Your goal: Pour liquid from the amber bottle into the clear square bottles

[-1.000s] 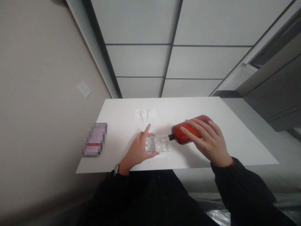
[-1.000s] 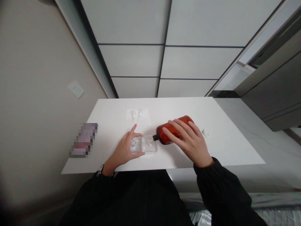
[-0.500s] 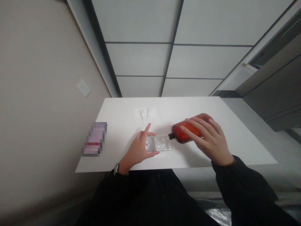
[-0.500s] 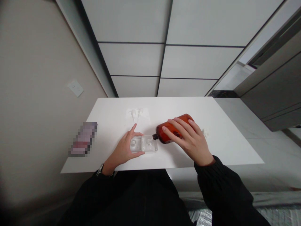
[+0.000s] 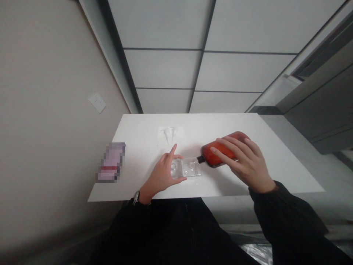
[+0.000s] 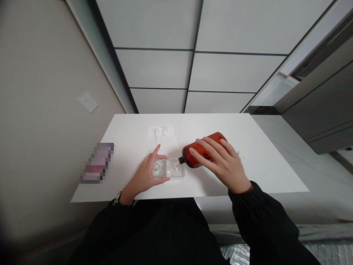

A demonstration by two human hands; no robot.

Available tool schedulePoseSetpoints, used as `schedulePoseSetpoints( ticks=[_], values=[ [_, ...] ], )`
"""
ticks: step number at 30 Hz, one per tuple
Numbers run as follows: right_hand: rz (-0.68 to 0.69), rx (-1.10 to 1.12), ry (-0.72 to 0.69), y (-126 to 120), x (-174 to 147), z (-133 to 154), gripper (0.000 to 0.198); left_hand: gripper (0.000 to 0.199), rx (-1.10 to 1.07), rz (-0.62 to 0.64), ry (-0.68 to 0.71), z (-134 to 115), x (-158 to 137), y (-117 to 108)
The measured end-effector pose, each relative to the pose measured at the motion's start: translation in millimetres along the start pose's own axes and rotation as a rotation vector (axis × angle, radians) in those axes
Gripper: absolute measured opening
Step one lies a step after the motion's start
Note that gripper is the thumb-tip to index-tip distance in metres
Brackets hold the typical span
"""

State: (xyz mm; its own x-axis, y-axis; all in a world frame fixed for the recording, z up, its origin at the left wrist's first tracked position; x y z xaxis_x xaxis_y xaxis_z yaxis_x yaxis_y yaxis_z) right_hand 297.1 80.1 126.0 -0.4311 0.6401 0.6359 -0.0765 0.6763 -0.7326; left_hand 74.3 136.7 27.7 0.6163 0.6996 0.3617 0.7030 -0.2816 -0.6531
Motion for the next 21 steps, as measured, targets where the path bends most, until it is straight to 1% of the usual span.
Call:
schedulePoseSetpoints(
  ticks=[9, 15, 21],
  values=[
    [0.007, -0.023, -0.040, -1.9, 3.1, 1.8, 0.090, 0.137, 0.011, -0.003, 0.009, -0.3, 0.3, 0.4],
    [0.014, -0.045, -0.063, -3.3, 5.8, 2.7, 0.085, 0.138, 0.023, 0.011, 0.006, -0.5, 0.7, 1.0],
    [0.003, -0.055, -0.070, -5.0, 8.8, 3.1, 0.086, 0.137, 0.008, 0.011, 0.009, -1.2, 0.6, 1.0]
  ],
)
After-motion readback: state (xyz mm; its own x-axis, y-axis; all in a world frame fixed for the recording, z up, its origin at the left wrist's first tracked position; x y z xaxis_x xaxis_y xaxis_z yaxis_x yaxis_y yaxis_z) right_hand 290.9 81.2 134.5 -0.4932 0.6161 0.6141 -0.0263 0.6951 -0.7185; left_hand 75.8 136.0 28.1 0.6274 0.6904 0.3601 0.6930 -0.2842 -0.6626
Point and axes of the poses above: each hand's wrist, its own x-axis towards the middle knuckle, its own y-axis out of the palm, z = x × y, the point moved 8 cm from there along x, towards the middle knuckle, and after that the axes turned 10 degrees about y, right-handed, at the moved point
